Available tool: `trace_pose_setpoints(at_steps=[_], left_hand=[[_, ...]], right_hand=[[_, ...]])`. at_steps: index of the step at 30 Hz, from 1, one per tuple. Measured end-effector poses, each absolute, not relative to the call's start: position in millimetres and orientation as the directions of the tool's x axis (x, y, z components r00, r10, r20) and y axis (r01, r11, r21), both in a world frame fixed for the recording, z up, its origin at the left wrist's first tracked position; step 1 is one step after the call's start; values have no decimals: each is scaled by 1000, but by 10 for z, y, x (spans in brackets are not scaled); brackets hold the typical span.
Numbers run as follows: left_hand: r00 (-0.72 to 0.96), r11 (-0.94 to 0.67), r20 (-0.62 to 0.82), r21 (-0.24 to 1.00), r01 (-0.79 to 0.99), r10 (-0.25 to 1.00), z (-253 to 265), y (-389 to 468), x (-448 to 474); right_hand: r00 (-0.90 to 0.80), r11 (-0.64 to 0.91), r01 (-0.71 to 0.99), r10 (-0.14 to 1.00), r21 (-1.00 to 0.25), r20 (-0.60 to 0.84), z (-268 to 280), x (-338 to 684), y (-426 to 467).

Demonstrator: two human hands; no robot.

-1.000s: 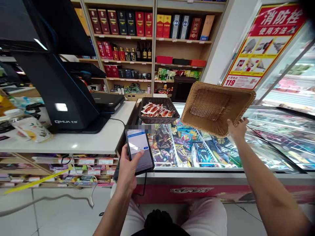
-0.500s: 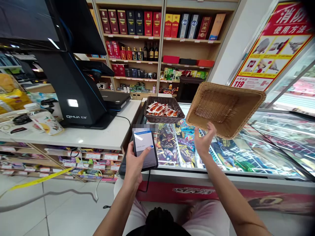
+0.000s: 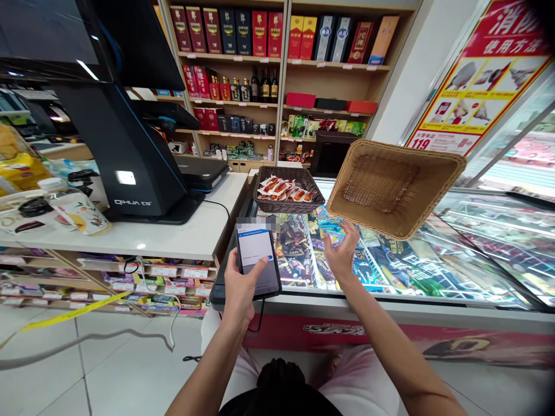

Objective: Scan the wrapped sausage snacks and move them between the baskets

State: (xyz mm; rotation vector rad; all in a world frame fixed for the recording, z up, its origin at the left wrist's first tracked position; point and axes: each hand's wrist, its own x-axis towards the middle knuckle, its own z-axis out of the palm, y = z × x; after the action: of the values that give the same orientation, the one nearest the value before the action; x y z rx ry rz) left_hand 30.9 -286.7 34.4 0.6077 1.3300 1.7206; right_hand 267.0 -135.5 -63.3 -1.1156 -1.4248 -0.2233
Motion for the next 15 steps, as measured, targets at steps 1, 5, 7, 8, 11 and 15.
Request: trace_pose_setpoints(at_steps=[1, 5, 7, 8, 11, 15], left_hand=[[-518, -68, -121, 941, -332, 847, 343, -2866, 316], [-484, -57, -128, 935, -350, 866, 366, -2890, 323], [-475, -58, -126, 934, -353, 871, 385, -2910, 322], [-476, -59, -125, 934, -352, 870, 395, -2919, 322], [-473, -63, -123, 931, -358, 872, 417, -2940, 332], [-448, -59, -148, 907, -417, 882, 405, -2955, 328]], right_hand=[[220, 512, 716, 479, -474, 850, -638, 2672, -1354], [221, 513, 712, 484, -479, 847, -651, 2674, -1356], [217, 521, 708, 483, -478, 848, -659, 2681, -1351], [215, 526, 705, 481, -476, 850, -662, 2687, -1347], [217, 529, 699, 484, -481, 848, -666, 2703, -1335], [235, 514, 691, 504, -508, 831, -659, 2717, -1327]])
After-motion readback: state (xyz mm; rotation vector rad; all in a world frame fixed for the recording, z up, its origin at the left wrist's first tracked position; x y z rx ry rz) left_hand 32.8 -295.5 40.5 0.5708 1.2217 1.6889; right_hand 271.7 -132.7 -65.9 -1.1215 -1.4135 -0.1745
